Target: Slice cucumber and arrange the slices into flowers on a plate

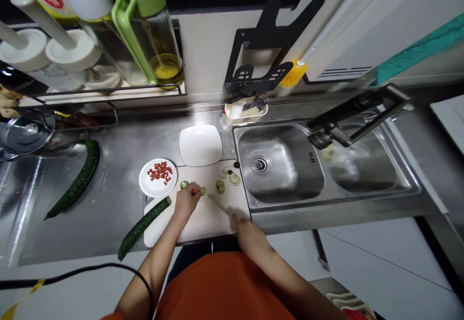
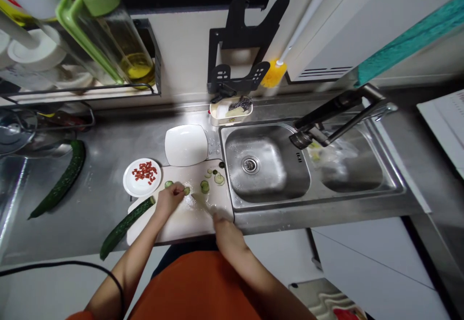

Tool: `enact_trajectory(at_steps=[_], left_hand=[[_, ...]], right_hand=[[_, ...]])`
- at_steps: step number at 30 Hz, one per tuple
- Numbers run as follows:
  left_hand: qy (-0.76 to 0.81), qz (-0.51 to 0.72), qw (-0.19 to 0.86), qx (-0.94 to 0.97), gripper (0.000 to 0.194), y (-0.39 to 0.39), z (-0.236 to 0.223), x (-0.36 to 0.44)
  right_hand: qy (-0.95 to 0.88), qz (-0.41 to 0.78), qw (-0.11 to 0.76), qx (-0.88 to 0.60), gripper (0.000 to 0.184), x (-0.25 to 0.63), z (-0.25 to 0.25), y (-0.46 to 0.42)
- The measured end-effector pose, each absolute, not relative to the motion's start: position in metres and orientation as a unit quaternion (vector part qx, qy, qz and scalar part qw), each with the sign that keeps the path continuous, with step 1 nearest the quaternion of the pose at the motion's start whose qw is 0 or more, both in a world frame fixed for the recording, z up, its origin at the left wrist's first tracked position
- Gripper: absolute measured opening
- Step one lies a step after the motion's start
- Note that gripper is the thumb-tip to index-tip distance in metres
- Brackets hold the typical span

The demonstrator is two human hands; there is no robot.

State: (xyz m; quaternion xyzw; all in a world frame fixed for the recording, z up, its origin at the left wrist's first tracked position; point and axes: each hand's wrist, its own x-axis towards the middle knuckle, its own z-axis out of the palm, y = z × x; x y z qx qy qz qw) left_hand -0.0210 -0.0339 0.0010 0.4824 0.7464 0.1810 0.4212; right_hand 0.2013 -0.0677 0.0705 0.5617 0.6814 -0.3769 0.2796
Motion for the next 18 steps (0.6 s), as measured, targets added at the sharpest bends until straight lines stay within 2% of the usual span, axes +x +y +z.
enact_trajectory(at_steps=[12,18], left_hand=[[0.786,0.124,0.349,0.495,0.019,-0.04,0.005,-0.016],[0.805,0.104,0.34,0.475,0.015,-0.039,0.007,-0.015]], right_hand=[[0.697,-0.368,0.262,0.557,0.045,0.18,0.077,-0.064],[0.698,-0.354,0.264,0.564,0.043,0.169,0.077,-0.063]])
